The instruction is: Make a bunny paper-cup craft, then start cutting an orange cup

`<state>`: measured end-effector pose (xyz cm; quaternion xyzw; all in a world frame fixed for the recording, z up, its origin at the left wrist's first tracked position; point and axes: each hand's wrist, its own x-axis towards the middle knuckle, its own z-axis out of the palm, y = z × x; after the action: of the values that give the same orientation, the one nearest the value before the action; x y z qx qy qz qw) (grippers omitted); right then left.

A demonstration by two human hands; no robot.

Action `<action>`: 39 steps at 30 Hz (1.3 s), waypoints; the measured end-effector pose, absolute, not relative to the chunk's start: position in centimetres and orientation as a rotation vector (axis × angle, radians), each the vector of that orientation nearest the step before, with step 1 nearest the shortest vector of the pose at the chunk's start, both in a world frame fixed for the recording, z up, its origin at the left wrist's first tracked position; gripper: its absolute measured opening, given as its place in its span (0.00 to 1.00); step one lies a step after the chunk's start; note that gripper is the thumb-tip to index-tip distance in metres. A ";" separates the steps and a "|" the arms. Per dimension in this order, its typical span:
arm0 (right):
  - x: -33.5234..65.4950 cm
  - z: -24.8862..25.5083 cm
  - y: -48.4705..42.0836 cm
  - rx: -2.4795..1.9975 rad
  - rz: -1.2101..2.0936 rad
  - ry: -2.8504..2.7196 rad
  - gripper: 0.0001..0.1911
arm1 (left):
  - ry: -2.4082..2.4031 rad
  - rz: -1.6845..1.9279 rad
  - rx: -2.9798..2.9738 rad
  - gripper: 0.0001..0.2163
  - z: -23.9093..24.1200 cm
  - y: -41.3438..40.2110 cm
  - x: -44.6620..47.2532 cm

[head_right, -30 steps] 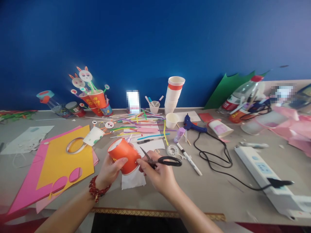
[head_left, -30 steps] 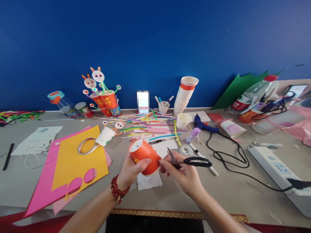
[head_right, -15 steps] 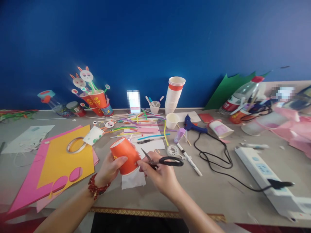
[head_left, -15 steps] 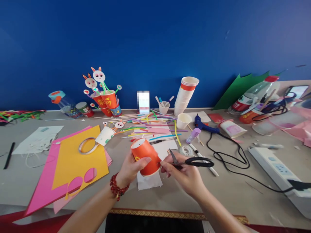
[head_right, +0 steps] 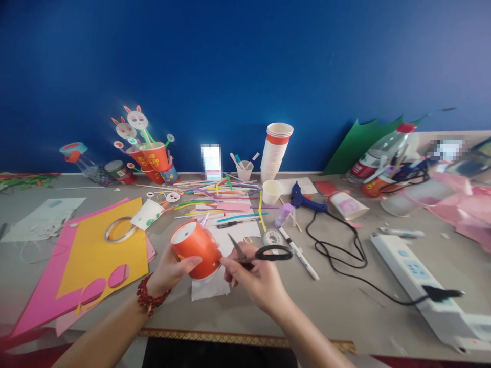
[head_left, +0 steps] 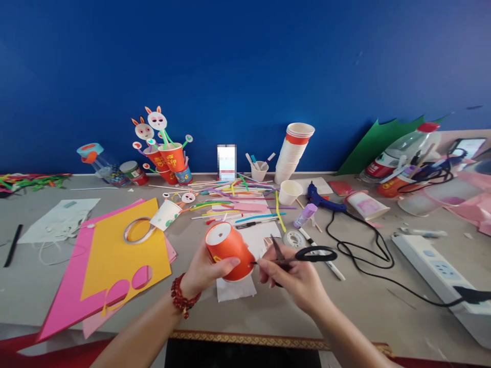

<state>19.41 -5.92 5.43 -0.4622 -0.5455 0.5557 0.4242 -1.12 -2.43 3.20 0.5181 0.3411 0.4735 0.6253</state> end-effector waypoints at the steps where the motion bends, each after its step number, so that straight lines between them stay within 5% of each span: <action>1: 19.4 5.4 -6.0 -1.143 1.413 -1.308 0.19 | 0.761 1.093 1.202 0.19 3.2 -2.4 -1.1; 8: 19.0 5.4 -5.9 -1.161 1.435 -1.327 0.19 | 0.757 1.087 1.241 0.19 3.7 -2.3 -0.7; 22: 19.8 6.2 -5.2 -0.900 0.770 -2.079 0.13 | 0.839 0.904 1.196 0.20 3.6 -1.9 -1.3; 33: 19.0 5.4 -5.8 -1.184 1.481 -1.415 0.19 | 0.671 0.925 1.105 0.18 3.5 -2.0 -1.0; 39: 18.8 5.2 -6.4 -1.199 1.337 -1.488 0.18 | 0.729 0.949 1.140 0.16 3.3 -2.0 -0.9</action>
<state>18.76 -6.38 5.24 -0.4725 -0.5866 0.5269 0.3937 -0.93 -2.04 3.28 0.5074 0.3244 0.4223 0.6774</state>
